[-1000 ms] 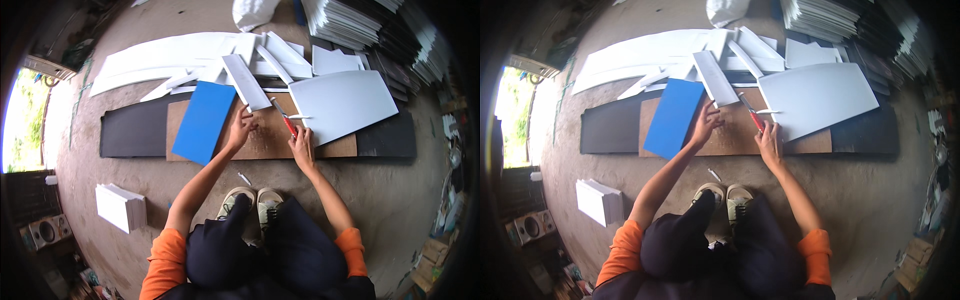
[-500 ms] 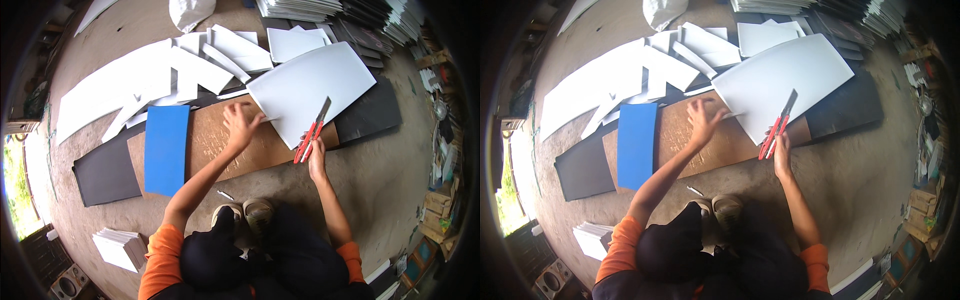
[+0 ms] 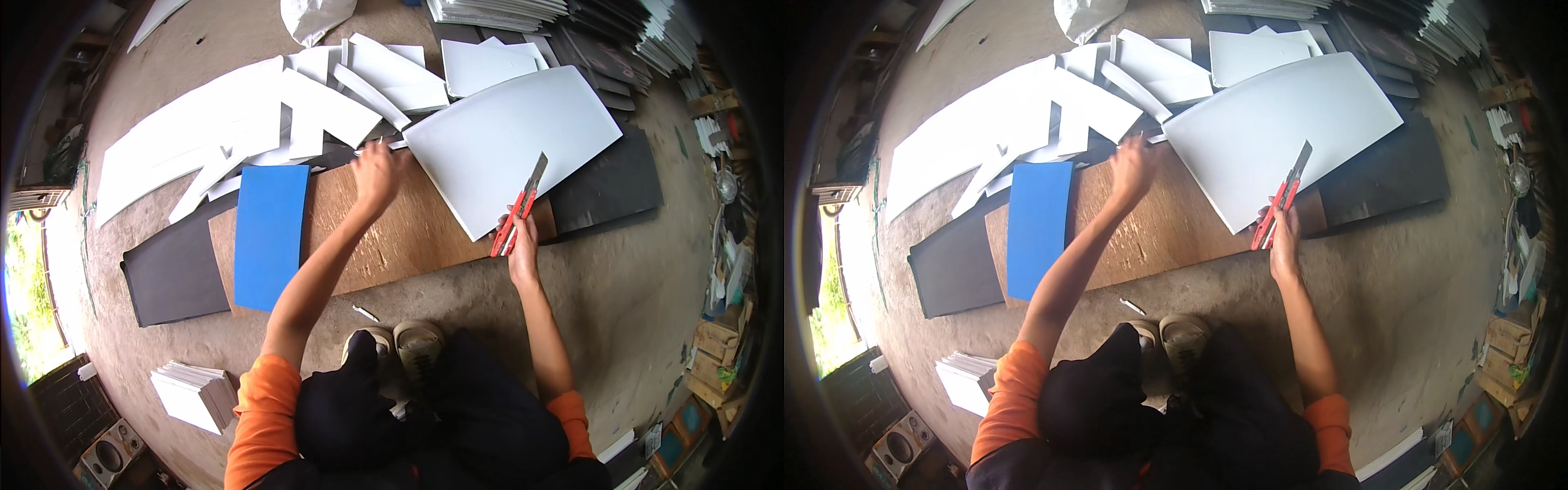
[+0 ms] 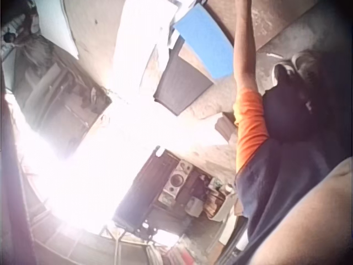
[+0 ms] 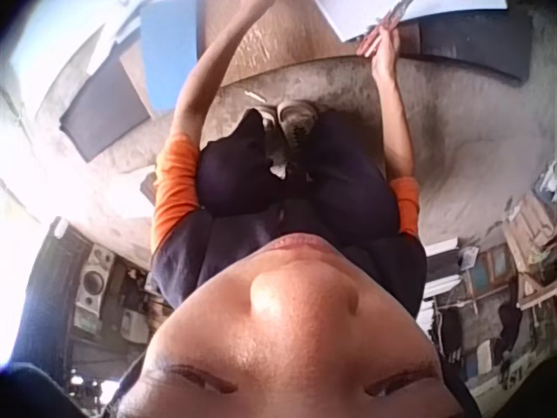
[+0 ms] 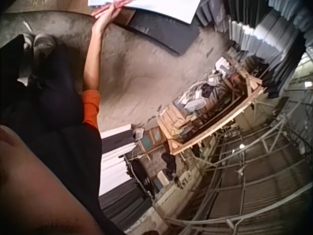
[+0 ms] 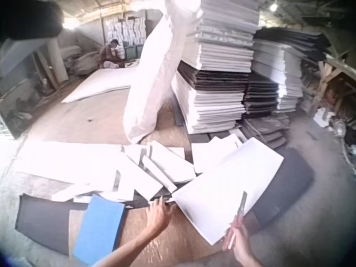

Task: The person sits on the floor and uses a red utility knife to cut white paper sheets. They use a blue rectangular board as a template to guide the cuts, repeatedly aligning the board, cutting along its edge, and separating the trimmed pieces.

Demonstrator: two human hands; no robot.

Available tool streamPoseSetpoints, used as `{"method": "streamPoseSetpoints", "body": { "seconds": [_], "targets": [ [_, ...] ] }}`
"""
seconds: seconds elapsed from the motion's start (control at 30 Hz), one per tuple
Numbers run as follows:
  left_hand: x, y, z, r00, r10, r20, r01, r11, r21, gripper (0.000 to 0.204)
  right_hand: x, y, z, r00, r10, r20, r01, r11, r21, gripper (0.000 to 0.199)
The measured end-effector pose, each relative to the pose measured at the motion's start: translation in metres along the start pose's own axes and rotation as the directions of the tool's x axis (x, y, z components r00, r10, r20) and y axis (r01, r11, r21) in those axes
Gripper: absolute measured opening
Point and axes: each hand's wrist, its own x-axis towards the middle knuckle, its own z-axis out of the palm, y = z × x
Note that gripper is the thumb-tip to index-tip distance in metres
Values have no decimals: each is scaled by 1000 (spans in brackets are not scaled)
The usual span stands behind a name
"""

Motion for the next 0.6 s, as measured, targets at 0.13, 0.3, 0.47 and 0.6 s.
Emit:
{"method": "streamPoseSetpoints", "body": {
  "seconds": [0.13, 0.3, 0.47, 0.6],
  "targets": [
    [-9, 22, 15, 989, -11, 146, 46, 969, -243, 64, -3, -2, -1, 999, 1, 44, -3, 999, 46, 26],
    [-38, 69, 12, 986, 0, 169, 160, 332, -930, 69, -16, -16, 0, 999, -42, -6, 42, 998, -49, 37],
    [-81, 82, 23, 914, -60, 401, 405, 161, -900, 82, -24, -43, 21, 994, 43, -98, -35, 996, 79, 46],
    [-112, 35, -8, 898, -141, 418, 441, 312, -842, 77, -34, -56, 30, 998, -9, -66, 10, 1000, 12, 40]
  ]
}}
